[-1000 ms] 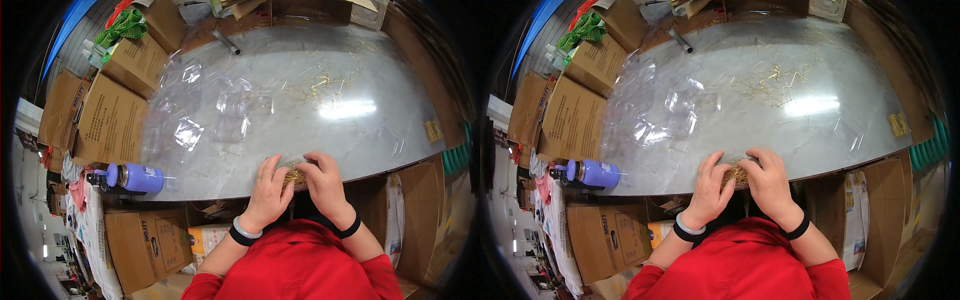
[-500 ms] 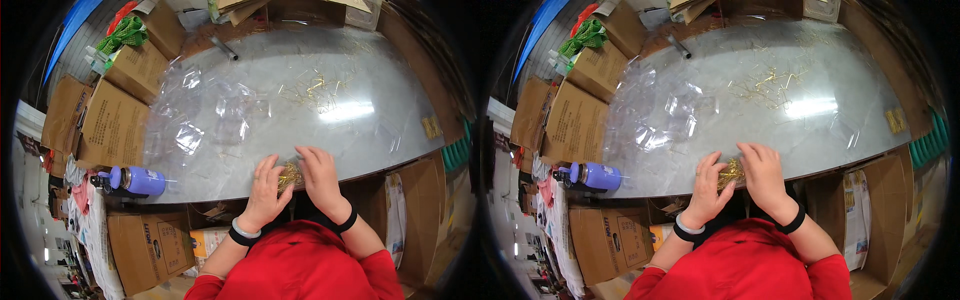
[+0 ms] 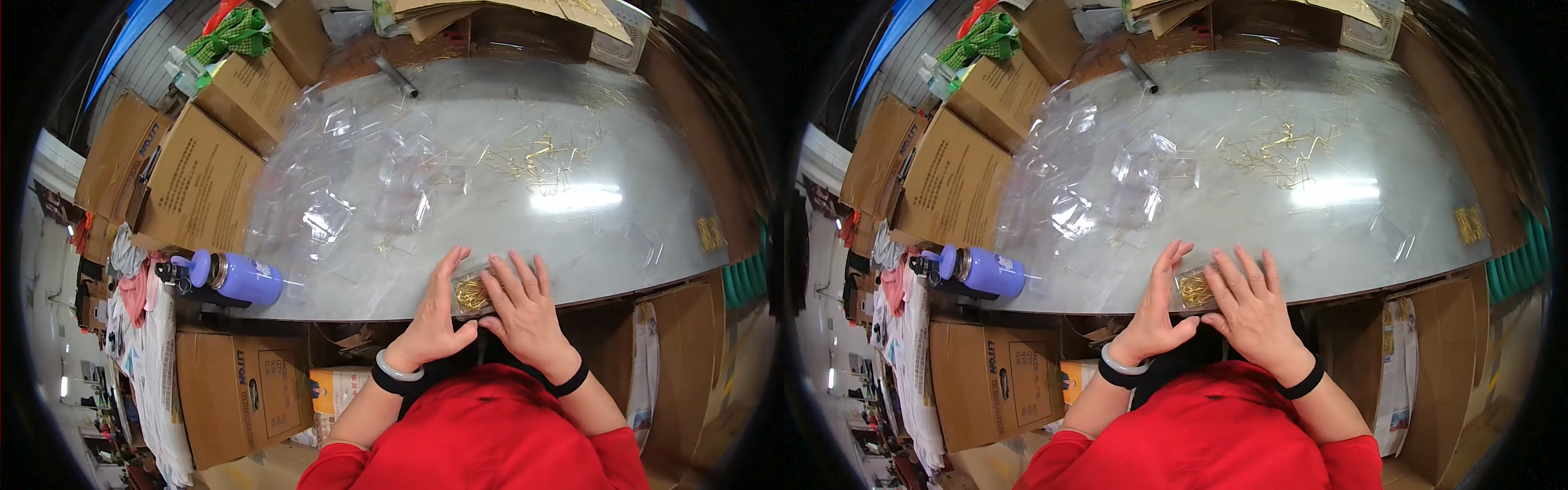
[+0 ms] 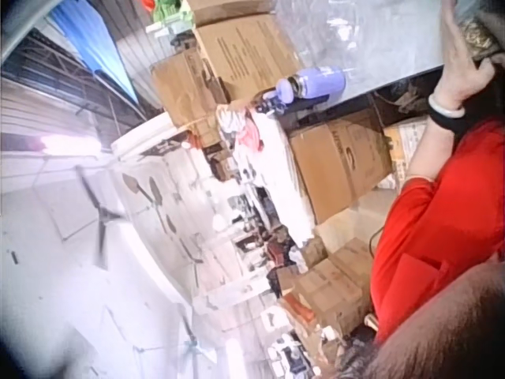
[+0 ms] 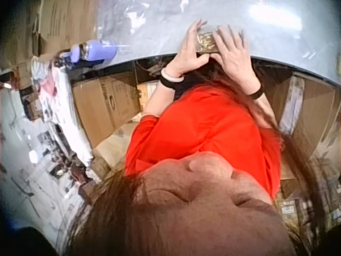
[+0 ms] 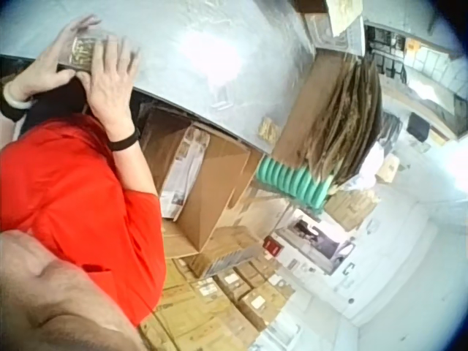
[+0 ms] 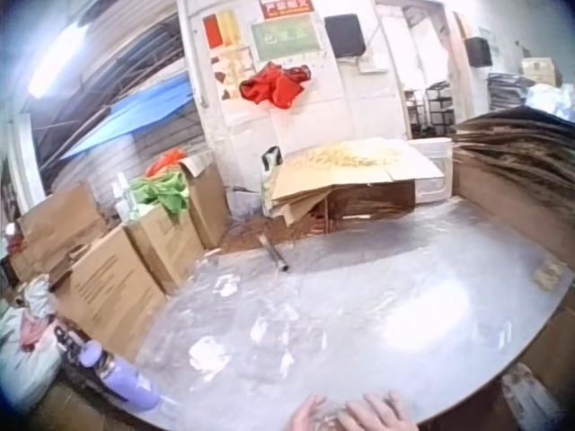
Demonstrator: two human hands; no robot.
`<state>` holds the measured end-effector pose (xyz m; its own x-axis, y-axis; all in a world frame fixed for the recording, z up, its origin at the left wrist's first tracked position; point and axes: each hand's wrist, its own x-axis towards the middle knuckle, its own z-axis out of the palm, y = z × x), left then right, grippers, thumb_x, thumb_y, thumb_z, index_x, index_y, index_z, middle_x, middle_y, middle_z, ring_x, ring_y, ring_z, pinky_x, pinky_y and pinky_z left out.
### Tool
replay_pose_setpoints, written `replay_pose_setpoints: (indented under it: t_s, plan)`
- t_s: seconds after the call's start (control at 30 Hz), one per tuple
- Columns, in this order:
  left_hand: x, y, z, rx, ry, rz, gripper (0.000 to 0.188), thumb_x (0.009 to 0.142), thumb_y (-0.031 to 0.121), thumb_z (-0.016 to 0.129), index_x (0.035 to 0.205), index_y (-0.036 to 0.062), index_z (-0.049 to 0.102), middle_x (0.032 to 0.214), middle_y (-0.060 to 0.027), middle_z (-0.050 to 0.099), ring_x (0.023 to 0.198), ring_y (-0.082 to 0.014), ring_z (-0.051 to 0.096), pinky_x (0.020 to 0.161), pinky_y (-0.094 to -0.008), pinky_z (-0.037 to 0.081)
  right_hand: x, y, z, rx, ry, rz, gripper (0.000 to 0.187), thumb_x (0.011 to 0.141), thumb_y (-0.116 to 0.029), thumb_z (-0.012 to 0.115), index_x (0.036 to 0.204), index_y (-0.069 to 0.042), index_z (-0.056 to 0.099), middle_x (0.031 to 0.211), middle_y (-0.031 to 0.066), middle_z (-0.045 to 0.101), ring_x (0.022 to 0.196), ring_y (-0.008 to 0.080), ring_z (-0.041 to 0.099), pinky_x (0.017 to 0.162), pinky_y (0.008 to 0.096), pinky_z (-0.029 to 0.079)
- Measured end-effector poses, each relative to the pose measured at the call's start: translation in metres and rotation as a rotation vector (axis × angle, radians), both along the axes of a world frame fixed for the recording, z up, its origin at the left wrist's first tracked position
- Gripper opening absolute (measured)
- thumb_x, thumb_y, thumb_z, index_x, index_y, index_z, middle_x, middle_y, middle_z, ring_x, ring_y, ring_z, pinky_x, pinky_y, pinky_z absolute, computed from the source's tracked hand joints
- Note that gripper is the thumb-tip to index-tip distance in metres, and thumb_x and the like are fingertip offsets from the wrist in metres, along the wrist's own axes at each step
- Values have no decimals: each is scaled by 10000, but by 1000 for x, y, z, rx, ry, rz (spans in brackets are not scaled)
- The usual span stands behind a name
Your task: The person gathers loose gold-colored paperclips from a table and places them into small clear plastic bags. They repeatedly scoop the clips, insert them into the bags, and set the filled bags aside.
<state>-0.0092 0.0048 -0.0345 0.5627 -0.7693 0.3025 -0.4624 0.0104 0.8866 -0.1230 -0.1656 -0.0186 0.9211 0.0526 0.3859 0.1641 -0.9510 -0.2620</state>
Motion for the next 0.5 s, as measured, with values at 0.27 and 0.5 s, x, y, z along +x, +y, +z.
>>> replay_pose_setpoints:
  t_s: [0.27,0.5]
  plan:
    - [-2,-1,-5,-405,605,-83,1132,777,274,752,1616,127,7,1586,-199,221,1522,-311,182,1245,-492,122,14,19,-1,123,-61,-113,753,729,-376,824,1348,-39,560,1466,186,469,1303,405,453,1084,542,366]
    - [-7,7,8,-367,524,-20,939,863,302,643,1605,70,116,1610,-188,225,1530,-331,163,1244,-488,132,17,18,12,123,-182,-167,664,692,-302,797,1280,-49,622,1375,158,570,1151,403,534,992,508,429]
